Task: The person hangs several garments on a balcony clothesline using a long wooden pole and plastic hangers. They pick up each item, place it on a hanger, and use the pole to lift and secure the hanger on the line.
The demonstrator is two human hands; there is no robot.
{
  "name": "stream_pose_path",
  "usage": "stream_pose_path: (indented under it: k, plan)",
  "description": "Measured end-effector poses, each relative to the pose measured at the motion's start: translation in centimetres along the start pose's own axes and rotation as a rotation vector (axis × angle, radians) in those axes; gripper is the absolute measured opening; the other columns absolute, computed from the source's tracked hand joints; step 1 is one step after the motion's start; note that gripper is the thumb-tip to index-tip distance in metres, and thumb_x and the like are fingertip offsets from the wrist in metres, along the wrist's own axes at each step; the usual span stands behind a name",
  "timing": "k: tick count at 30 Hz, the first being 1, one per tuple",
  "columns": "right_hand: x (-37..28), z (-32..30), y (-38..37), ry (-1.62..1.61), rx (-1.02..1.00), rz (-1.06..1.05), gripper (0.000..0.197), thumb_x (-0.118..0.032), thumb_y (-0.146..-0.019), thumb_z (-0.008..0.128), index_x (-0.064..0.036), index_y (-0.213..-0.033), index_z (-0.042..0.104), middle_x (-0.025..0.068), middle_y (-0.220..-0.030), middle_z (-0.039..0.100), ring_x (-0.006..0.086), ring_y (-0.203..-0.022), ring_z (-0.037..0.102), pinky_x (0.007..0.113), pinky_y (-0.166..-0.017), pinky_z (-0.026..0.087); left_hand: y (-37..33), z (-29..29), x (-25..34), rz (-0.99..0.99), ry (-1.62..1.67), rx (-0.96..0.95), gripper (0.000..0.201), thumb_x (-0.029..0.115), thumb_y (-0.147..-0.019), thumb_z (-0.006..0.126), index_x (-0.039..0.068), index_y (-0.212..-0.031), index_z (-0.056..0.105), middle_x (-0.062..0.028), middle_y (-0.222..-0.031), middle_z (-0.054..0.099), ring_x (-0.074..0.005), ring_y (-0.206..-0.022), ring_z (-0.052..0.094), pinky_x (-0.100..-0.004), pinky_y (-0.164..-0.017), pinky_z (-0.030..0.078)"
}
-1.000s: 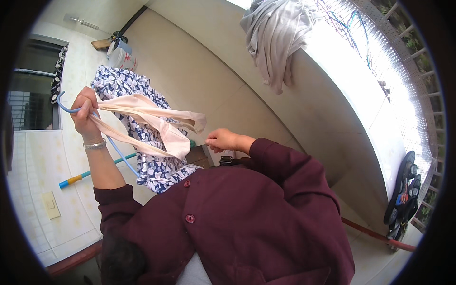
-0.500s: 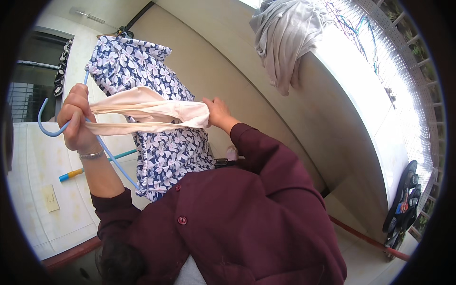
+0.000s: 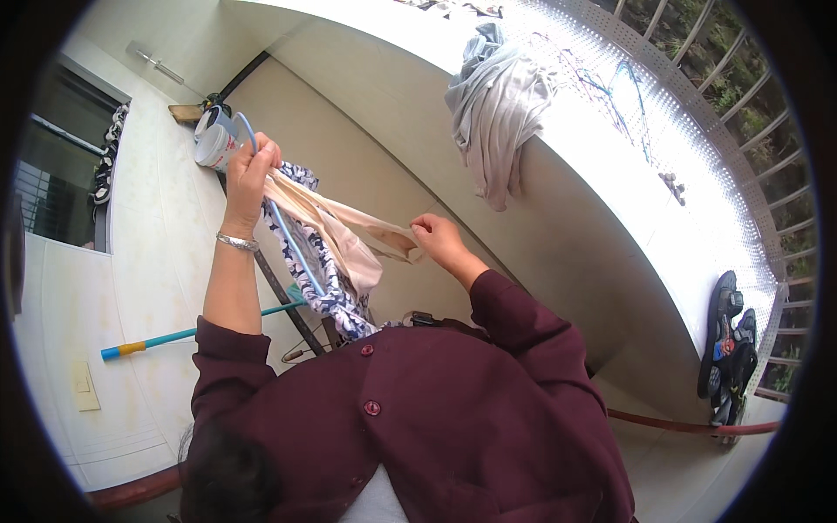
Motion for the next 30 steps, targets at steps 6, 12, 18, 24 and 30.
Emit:
stream_pose_path:
  k: [6, 12, 18, 24, 30]
  plan:
    - [-13.9, -6.1, 6.9, -0.058, 0.227, -0.234, 0.021, -0.023, -0.089, 0.065, -0.0041, -0.099, 0.065, 0.0078, -0.088, 0.061, 0.0179, -0.080, 0.058, 0.030, -0.072, 0.047, 0.1, 8.1, 1.2, 0.193, -0.210, -0.077, 0.024, 0.017, -0.090, 0.054, 0.002, -0.072, 0.048, -0.0136, -0.066, 0.054, -0.0303, -0.062, 0.049, -0.0418, -0.060, 0.039]
    - [-18.3, -5.1, 12.2, 0.642, 0.443, -0.452, 0.028, -0.021, -0.082, 0.069, -0.0083, -0.105, 0.059, 0.0105, -0.095, 0.060, 0.0300, -0.088, 0.058, 0.040, -0.077, 0.048, 3.0, 14.3, 5.1, 0.216, -0.050, -0.273, 0.025, 0.019, -0.087, 0.066, 0.001, -0.075, 0.054, -0.0041, -0.064, 0.049, -0.0152, -0.064, 0.045, -0.0305, -0.057, 0.038]
    - [-17.1, -9.2, 18.8, 0.593, 0.670, -0.435, 0.011, -0.007, -0.082, 0.065, -0.0048, -0.091, 0.059, 0.0094, -0.080, 0.058, 0.0294, -0.076, 0.058, 0.039, -0.066, 0.048, 6.1, 18.0, 8.2, 0.264, 0.198, -0.609, 0.031, 0.010, -0.081, 0.074, 0.001, -0.106, 0.056, -0.0001, -0.084, 0.052, -0.0063, -0.065, 0.044, -0.0222, -0.059, 0.043]
    - [-16.4, -14.5, 27.6, 0.687, 0.834, -0.440, 0.008, -0.005, -0.080, 0.065, -0.0048, -0.086, 0.061, 0.0086, -0.077, 0.060, 0.0286, -0.073, 0.059, 0.037, -0.066, 0.048, 9.1, 23.1, 11.7, 0.280, 0.191, -0.877, 0.034, 0.006, -0.083, 0.071, 0.006, -0.114, 0.060, -0.0015, -0.091, 0.059, -0.0077, -0.069, 0.052, -0.0228, -0.064, 0.048]
    - [-15.0, -19.1, 35.5, 0.638, 0.982, -0.431, 0.010, -0.001, -0.080, 0.066, -0.0026, -0.089, 0.062, 0.0090, -0.077, 0.060, 0.0257, -0.070, 0.059, 0.034, -0.062, 0.048, 12.7, 29.3, 17.4, 0.387, 0.269, -1.000, 0.027, 0.008, -0.087, 0.066, 0.009, -0.113, 0.065, -0.0044, -0.075, 0.063, -0.0118, -0.065, 0.057, -0.0258, -0.064, 0.049]
Point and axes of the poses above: each hand's wrist, its own y-axis away from the middle knuckle, its own z-axis out of the palm, x = y × z, the point moved 9 cm from there along -y, towards the middle knuckle
